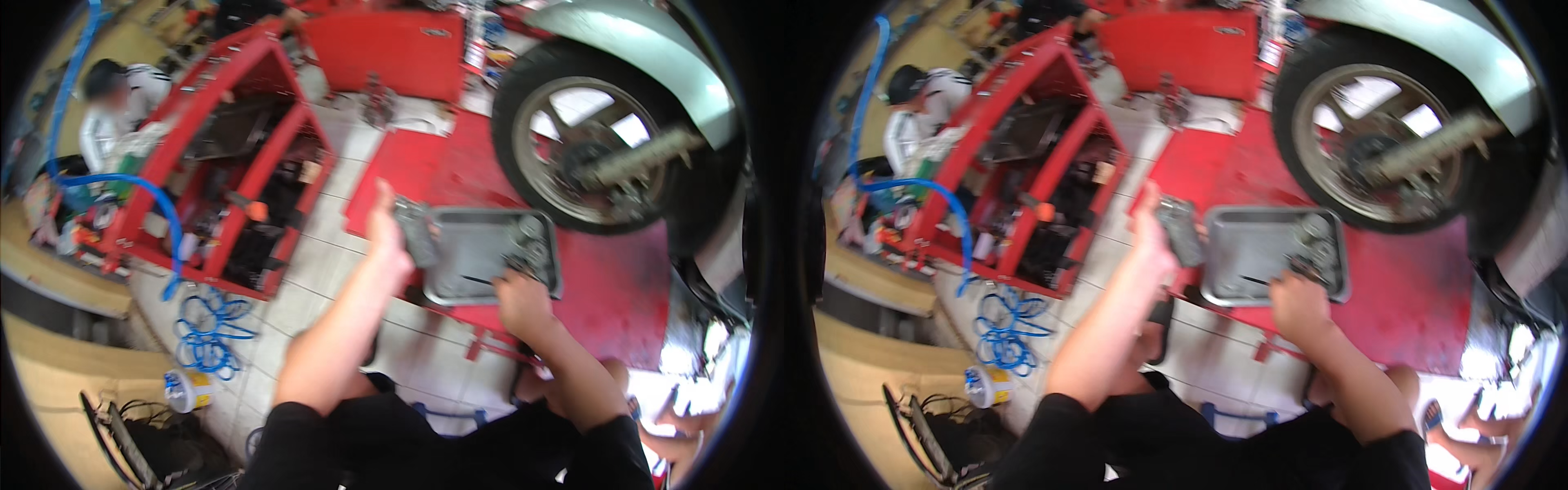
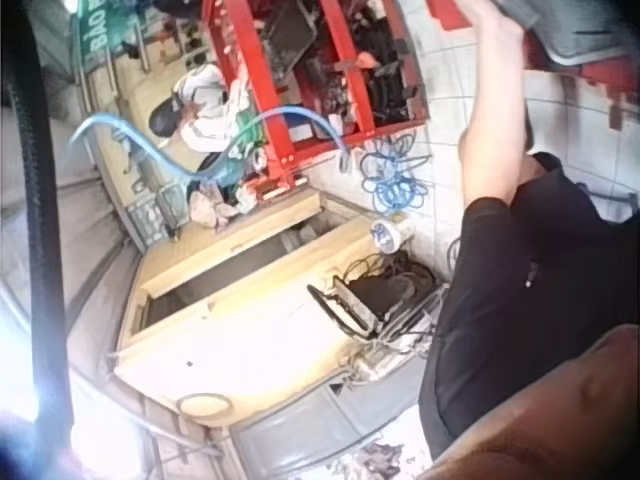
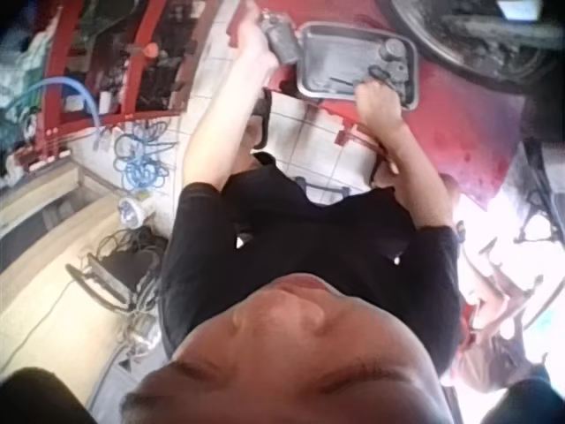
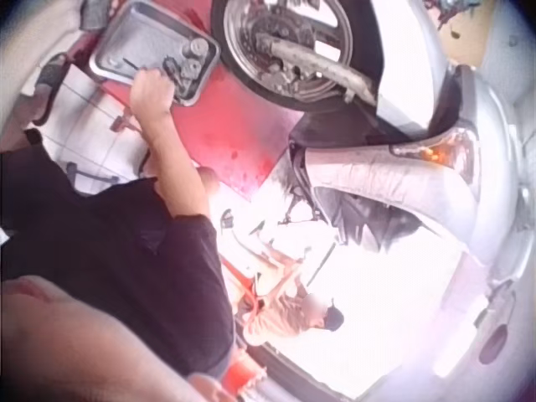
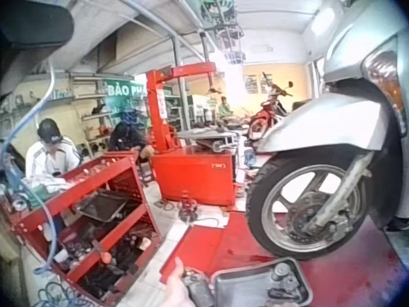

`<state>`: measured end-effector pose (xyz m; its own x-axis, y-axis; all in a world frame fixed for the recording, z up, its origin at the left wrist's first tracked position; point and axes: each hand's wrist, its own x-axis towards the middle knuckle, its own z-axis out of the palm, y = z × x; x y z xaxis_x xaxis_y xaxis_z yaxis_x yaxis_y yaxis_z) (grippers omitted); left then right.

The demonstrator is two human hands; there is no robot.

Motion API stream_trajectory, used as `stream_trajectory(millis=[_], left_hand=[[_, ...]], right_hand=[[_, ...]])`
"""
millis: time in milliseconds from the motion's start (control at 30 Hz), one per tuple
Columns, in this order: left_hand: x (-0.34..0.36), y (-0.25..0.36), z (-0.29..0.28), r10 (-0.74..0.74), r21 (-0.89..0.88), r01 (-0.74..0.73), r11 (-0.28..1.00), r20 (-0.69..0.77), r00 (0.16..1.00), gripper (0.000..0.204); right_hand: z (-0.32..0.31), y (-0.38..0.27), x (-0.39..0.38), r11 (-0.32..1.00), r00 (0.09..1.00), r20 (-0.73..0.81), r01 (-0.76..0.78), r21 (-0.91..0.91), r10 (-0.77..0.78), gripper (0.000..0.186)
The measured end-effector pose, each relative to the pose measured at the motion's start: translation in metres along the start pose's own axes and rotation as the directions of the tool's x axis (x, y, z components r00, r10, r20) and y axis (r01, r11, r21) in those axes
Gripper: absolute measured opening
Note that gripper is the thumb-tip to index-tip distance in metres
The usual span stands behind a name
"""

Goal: The person sits on a low stool in a workshop and uses a screwdriver to disassemble a cylindrical scooter part, likely a starter motor, into a metal tray. They remove internal components such as a rotor and brushes, placing them in the tray, and then use the screwdriver to scrape and clean the interior of the housing.

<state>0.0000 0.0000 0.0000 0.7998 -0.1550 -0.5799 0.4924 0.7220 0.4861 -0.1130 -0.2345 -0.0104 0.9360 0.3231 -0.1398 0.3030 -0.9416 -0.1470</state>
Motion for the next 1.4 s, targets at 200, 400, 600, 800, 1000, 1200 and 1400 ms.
stream_trajectory(millis=[200, 400, 600, 800, 1000, 1200, 1400], left_hand=[[-0.006, 0.013, 0.019, 0.091, 0.042, -0.090, 0.995, -0.018, 0.996, 0.065], [0.005, 0.020, -0.003, 0.069, -0.001, -0.069, 0.998, 0.103, 0.992, 0.063], [-0.011, 0.032, 0.014, 0.361, 0.124, -0.392, 0.911, 0.214, 0.907, 0.059], [-0.032, 0.015, 0.026, 0.443, 0.332, -0.579, 0.745, 0.404, 0.801, 0.062], [-0.051, -0.002, 0.033, 0.073, 0.552, -0.377, 0.744, 0.493, 0.867, 0.076], [-0.048, -0.023, 0.029, -0.151, 0.691, -0.224, 0.688, 0.438, 0.886, 0.102], [-0.052, -0.037, 0.026, -0.228, 0.729, -0.150, 0.668, 0.392, 0.891, 0.100]], right_hand=[[-0.013, 0.000, 0.009, 0.984, 0.967, -0.253, 0.078, 0.161, -0.035, 0.030], [-0.010, 0.006, 0.007, 0.913, 0.954, -0.298, 0.150, 0.378, -0.034, 0.029], [0.011, 0.017, 0.011, 0.534, 0.984, -0.126, 0.038, 0.845, 0.129, 0.026], [-0.028, -0.033, 0.021, 0.474, 0.957, -0.172, 0.042, 0.879, 0.234, 0.044], [-0.077, -0.032, 0.018, 0.614, 0.871, -0.491, 0.404, 0.678, -0.031, 0.080], [-0.081, -0.018, 0.014, 0.488, 0.960, -0.237, 0.279, 0.827, -0.148, 0.079], [-0.064, -0.017, 0.012, 0.416, 0.927, -0.300, 0.370, 0.831, -0.225, 0.076]])
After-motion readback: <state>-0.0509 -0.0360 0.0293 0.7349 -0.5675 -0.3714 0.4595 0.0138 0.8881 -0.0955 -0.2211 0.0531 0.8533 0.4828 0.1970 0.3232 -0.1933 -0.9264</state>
